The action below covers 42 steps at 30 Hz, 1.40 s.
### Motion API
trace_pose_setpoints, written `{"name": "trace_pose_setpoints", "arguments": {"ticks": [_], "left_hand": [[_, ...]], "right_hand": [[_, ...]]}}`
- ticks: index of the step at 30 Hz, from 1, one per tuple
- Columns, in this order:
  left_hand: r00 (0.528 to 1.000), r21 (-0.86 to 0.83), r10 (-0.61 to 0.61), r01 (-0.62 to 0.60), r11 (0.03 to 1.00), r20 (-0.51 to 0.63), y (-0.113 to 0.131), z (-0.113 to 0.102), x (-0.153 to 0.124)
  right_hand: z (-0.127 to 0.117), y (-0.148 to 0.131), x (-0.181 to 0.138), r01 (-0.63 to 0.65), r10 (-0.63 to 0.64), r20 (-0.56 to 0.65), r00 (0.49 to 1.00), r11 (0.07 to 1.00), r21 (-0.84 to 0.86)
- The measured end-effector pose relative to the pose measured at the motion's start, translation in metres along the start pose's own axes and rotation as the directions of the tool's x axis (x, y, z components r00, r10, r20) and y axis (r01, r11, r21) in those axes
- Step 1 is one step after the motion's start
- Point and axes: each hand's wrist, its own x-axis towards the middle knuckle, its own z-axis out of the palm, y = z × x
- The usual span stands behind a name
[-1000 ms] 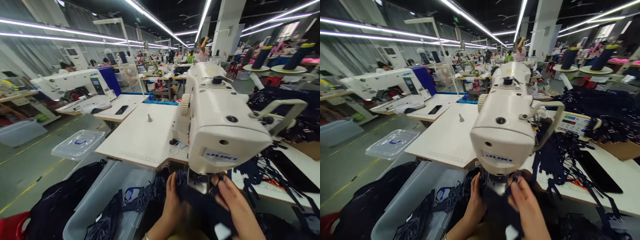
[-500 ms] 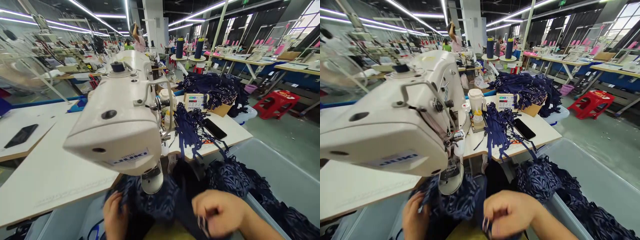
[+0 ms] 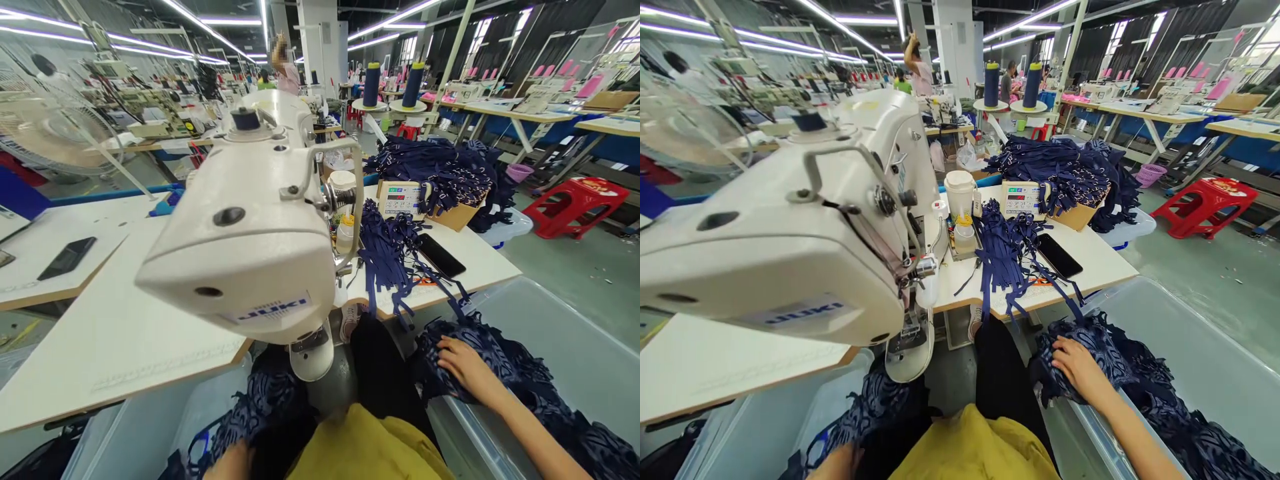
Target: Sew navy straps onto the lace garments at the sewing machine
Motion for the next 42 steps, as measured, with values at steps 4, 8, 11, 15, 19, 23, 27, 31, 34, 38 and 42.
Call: {"name": "trace_pose_setpoints", "arguments": {"ticks": [4,8,11,15,19,23,27,31,34,38,42], "left_hand": [[0.965,-0.169,0.263,-0.257,0.952,0.011,0.050,-0.050,-0.004],[0.833,-0.371,0.550,-0.492,0.787,0.063,0.119,-0.083,-0.031],[0.590,-0.796,0.799,-0.425,0.430,0.117,0.168,-0.090,-0.054],[0.374,-0.990,0.917,0.038,0.133,0.138,0.205,-0.081,-0.066],[0.612,-0.944,0.791,0.252,-0.212,-0.014,0.192,-0.074,-0.060],[0.721,-0.993,0.690,0.029,-0.118,-0.060,0.168,-0.060,-0.060],[0.800,-0.992,0.596,-0.119,0.044,-0.070,0.146,-0.055,-0.058],[0.876,-0.926,0.445,-0.307,0.217,-0.186,0.108,-0.088,-0.062],[0.857,-0.822,0.421,-0.455,0.343,-0.298,0.097,-0.119,-0.084],[0.524,-0.103,0.746,-0.840,0.533,-0.411,0.123,-0.141,-0.115],[0.365,0.311,0.784,-0.770,0.558,-0.501,0.138,-0.155,-0.128]], "right_hand": [[-0.056,0.004,-0.006,-0.126,0.125,-0.165,0.978,0.992,0.005],[-0.125,-0.036,-0.021,-0.213,0.198,-0.323,0.925,0.977,-0.011],[-0.147,-0.102,-0.028,0.075,-0.063,-0.208,0.976,0.996,0.055],[-0.118,-0.181,-0.020,0.343,-0.332,-0.101,0.938,0.931,0.126],[-0.067,-0.206,-0.005,0.461,-0.441,-0.134,0.887,0.861,0.214],[-0.037,-0.205,0.005,0.426,-0.387,-0.193,0.902,0.871,0.244],[-0.031,-0.197,0.015,0.405,-0.365,-0.209,0.907,0.891,0.204],[-0.030,-0.178,0.026,0.337,-0.330,-0.078,0.941,0.937,0.094],[-0.036,-0.186,0.028,0.433,-0.441,0.003,0.897,0.882,0.189],[-0.057,-0.240,0.024,0.507,-0.607,0.083,0.790,0.724,0.467],[-0.069,-0.270,0.027,0.300,-0.558,0.252,0.791,0.712,0.634]]}}
